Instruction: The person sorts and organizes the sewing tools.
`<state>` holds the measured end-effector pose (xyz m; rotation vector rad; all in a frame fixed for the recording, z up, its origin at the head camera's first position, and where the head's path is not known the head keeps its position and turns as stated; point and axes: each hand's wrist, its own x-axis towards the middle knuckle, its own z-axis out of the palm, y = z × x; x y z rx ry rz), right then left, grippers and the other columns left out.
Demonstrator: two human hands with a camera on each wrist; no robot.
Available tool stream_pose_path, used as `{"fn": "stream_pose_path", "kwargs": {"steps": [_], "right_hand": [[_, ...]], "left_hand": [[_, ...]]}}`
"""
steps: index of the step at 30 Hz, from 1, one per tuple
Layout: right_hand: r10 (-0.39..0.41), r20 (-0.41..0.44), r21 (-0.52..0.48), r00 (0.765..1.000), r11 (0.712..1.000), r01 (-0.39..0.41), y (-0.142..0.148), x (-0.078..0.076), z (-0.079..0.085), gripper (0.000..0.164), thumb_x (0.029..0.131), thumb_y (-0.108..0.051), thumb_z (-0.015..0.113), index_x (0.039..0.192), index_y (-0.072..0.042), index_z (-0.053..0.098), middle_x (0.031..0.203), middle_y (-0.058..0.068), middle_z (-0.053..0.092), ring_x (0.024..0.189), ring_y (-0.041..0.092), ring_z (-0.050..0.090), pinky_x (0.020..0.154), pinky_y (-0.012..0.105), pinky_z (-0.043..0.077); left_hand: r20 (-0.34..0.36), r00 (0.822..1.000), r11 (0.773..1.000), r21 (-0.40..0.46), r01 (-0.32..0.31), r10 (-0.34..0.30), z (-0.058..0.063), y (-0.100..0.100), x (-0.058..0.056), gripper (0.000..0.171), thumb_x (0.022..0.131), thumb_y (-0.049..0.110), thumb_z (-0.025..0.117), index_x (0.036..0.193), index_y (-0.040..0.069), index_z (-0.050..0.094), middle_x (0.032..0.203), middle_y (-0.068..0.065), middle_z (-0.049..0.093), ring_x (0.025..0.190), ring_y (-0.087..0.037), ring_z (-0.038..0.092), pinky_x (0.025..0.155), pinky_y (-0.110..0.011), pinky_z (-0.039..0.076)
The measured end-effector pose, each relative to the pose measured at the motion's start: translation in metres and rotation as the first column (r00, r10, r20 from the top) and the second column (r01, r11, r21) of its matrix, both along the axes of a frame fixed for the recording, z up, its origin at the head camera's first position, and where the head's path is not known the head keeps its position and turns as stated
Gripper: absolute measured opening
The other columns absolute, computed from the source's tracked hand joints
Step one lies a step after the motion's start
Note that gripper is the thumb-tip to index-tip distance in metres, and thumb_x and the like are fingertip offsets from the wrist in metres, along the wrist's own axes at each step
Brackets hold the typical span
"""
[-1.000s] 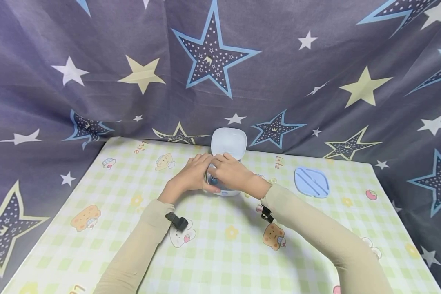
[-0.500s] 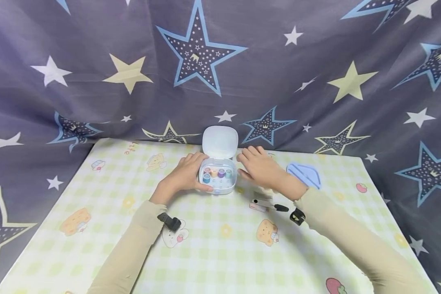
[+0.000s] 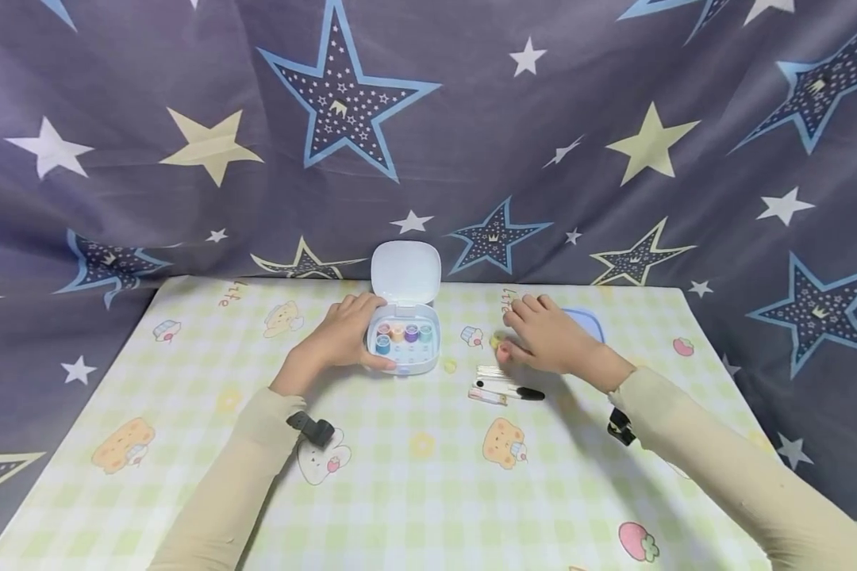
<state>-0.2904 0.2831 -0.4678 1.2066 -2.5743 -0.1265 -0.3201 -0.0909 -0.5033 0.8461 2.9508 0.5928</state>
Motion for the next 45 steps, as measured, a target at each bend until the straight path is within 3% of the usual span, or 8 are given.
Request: {"fn": "stream_pose_path", "kwargs": {"steps": [5, 10, 20, 39, 45], "right_hand": [[0.04, -0.016, 0.011, 0.999, 0.999, -0.04, 0.014, 0.002, -0.016, 0.025, 0.09, -0.028, 0.067, 0.101, -0.007, 0.06, 0.094, 0.009, 0.052, 0.088, 0.028, 0.047, 0.083, 0.047, 0.041], [0.062, -0.04, -0.015, 0.997, 0.998, -0.063, 0.02, 0.003, -0.021, 0.023, 0.089, -0.027, 0.067, 0.098, -0.007, 0.06, 0.09, 0.008, 0.049, 0.083, 0.027, 0.042, 0.079, 0.045, 0.038], [0.069, -0.058, -0.004, 0.996, 0.998, -0.07, 0.022, 0.006, -0.025, 0.025, 0.086, -0.029, 0.07, 0.094, -0.007, 0.06, 0.087, 0.009, 0.049, 0.081, 0.027, 0.042, 0.077, 0.045, 0.038], [0.058, -0.049, 0.043, 0.997, 0.998, -0.056, 0.019, 0.005, -0.029, 0.019, 0.089, -0.026, 0.066, 0.09, -0.009, 0.058, 0.088, 0.008, 0.048, 0.081, 0.026, 0.038, 0.075, 0.042, 0.033], [0.074, -0.05, 0.026, 0.996, 0.997, -0.072, 0.017, 0.006, -0.023, 0.02, 0.088, -0.025, 0.066, 0.085, -0.01, 0.054, 0.084, 0.007, 0.045, 0.079, 0.025, 0.036, 0.076, 0.042, 0.033]], "left_hand": [[0.003, 1.0, 1.0, -0.014, 0.005, -0.005, -0.001, -0.001, -0.001, 0.115, 0.061, 0.065, 0.09, 0.147, 0.006, 0.042, 0.142, -0.01, 0.049, 0.127, -0.033, 0.046, 0.106, -0.051, 0.039], [0.012, 1.0, 1.0, -0.021, 0.003, -0.003, -0.001, 0.0, -0.002, 0.116, 0.061, 0.064, 0.09, 0.148, 0.005, 0.042, 0.143, -0.01, 0.049, 0.127, -0.033, 0.046, 0.106, -0.051, 0.039], [0.025, 1.0, 1.0, -0.019, -0.001, 0.001, 0.001, 0.0, -0.002, 0.116, 0.061, 0.064, 0.091, 0.148, 0.006, 0.041, 0.145, -0.01, 0.048, 0.129, -0.033, 0.045, 0.107, -0.051, 0.039], [0.03, 1.0, 1.0, 0.004, -0.006, 0.006, 0.001, 0.0, 0.0, 0.115, 0.062, 0.061, 0.092, 0.149, 0.005, 0.041, 0.145, -0.01, 0.048, 0.128, -0.033, 0.045, 0.107, -0.05, 0.039], [0.022, 1.0, 1.0, 0.016, -0.004, 0.004, 0.001, 0.0, 0.0, 0.113, 0.062, 0.059, 0.092, 0.148, 0.006, 0.042, 0.144, -0.011, 0.048, 0.127, -0.033, 0.046, 0.106, -0.05, 0.039]]}}
